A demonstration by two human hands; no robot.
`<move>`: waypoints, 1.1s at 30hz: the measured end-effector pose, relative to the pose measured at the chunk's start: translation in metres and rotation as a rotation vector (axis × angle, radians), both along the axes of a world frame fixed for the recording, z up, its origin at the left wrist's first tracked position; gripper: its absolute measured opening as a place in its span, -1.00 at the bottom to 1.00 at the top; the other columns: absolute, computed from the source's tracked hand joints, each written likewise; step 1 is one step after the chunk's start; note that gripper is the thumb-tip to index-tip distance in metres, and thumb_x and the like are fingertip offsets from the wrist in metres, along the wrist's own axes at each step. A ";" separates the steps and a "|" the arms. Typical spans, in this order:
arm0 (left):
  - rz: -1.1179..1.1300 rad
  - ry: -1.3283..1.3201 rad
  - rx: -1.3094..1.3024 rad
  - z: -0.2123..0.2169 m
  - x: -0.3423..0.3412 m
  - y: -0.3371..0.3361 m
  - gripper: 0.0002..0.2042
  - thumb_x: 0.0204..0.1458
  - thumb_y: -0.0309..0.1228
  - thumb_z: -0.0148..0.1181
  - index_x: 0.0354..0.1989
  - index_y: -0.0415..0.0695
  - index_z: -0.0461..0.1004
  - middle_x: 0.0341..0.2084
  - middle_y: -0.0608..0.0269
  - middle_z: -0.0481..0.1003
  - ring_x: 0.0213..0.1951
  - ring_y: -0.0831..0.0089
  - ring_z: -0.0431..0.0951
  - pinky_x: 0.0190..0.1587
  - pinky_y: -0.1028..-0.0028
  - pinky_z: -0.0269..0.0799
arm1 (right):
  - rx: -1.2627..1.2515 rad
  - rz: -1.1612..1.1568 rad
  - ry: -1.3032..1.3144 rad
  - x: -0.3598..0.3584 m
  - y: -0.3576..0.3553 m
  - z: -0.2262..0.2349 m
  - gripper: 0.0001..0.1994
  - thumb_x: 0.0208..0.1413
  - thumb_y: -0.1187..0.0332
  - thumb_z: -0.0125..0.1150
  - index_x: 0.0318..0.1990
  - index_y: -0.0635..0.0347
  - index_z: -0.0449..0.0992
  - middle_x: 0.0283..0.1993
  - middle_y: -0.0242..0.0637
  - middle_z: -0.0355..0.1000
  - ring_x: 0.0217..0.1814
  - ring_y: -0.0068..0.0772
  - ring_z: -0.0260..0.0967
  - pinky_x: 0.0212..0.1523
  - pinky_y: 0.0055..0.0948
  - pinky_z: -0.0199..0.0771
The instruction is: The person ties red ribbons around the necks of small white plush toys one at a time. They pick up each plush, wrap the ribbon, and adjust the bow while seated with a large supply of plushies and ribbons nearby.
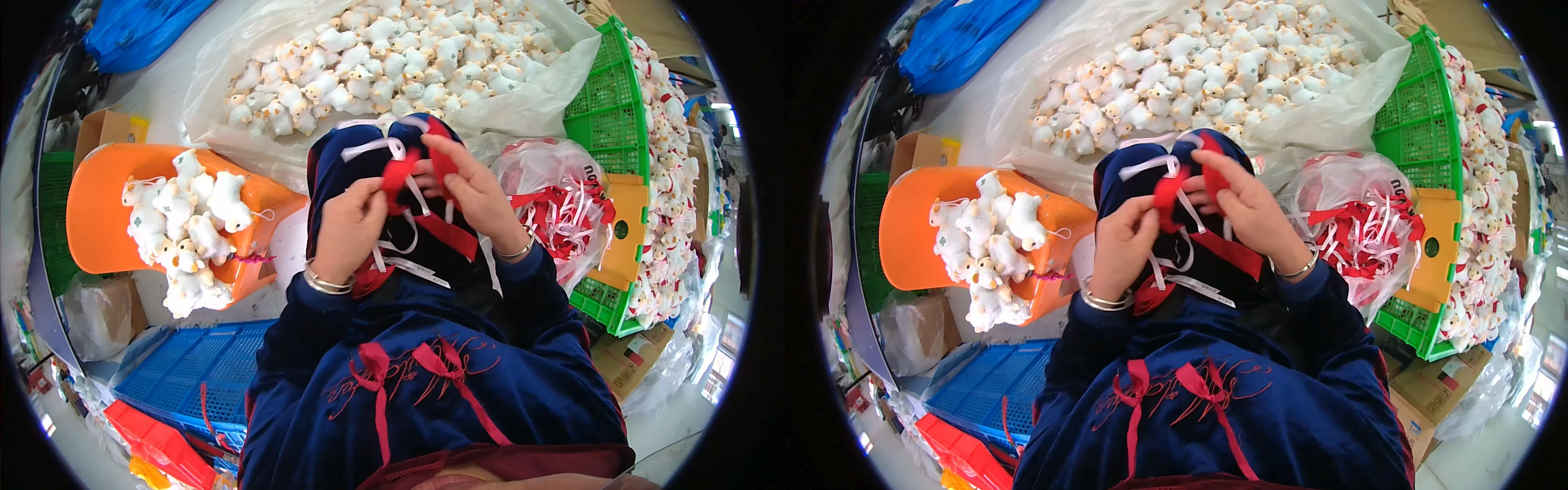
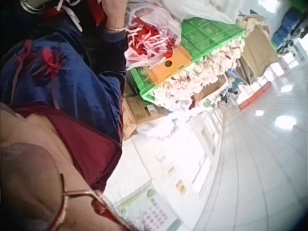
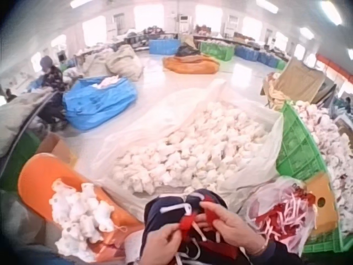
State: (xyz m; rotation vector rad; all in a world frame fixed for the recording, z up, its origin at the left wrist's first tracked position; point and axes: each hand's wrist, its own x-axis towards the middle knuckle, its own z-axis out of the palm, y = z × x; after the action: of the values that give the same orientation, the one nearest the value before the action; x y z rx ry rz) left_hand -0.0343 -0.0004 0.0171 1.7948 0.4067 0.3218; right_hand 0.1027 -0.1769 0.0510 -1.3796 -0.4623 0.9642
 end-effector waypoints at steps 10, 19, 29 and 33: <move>-0.466 0.205 0.163 0.052 -0.017 0.014 -0.80 0.14 -0.34 0.22 -0.18 -0.19 0.61 -0.47 0.04 0.61 -0.40 0.09 0.65 -0.31 0.24 0.54 | 0.247 -0.055 0.235 0.016 -0.010 0.019 -0.19 0.06 0.69 -0.25 0.56 0.11 -0.01 0.41 0.12 0.28 0.30 0.09 0.46 0.19 -0.18 0.55; -0.131 -0.261 -0.460 0.041 0.021 -0.010 -0.73 0.21 -0.44 0.26 0.05 -0.24 0.55 -0.10 0.19 0.52 -0.11 0.45 0.51 -0.08 0.46 0.45 | 0.196 0.167 0.111 -0.007 0.020 0.028 -0.17 0.03 0.70 -0.16 0.57 0.22 -0.05 0.41 -0.08 0.26 0.39 -0.32 0.30 0.35 -0.39 0.30; 0.063 -0.410 -0.833 0.040 -0.006 0.027 -0.72 0.46 -0.26 -0.04 -0.02 -0.23 0.50 -0.39 0.27 0.55 -0.31 0.54 0.59 -0.22 0.50 0.53 | -0.142 0.359 -0.167 -0.007 0.014 0.008 -0.40 0.23 0.64 0.03 0.45 0.19 0.21 -0.18 -0.30 0.50 -0.21 -0.51 0.50 -0.10 -0.52 0.50; 0.130 -0.212 -0.605 0.035 -0.026 0.048 -0.74 0.40 -0.30 0.07 -0.04 -0.22 0.60 -0.38 0.46 0.55 -0.35 0.76 0.48 -0.27 0.66 0.40 | -0.280 0.782 -0.358 -0.025 0.021 0.009 -0.64 0.16 0.46 0.35 0.11 0.26 0.53 -0.17 -0.25 0.54 -0.18 -0.45 0.54 -0.15 -0.43 0.53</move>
State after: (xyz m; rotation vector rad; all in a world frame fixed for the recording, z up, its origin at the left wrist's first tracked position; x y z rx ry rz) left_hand -0.0599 0.0475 0.0518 1.1350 0.4165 0.4231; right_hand 0.0773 -0.1561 0.0600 -1.6664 -1.2340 1.4491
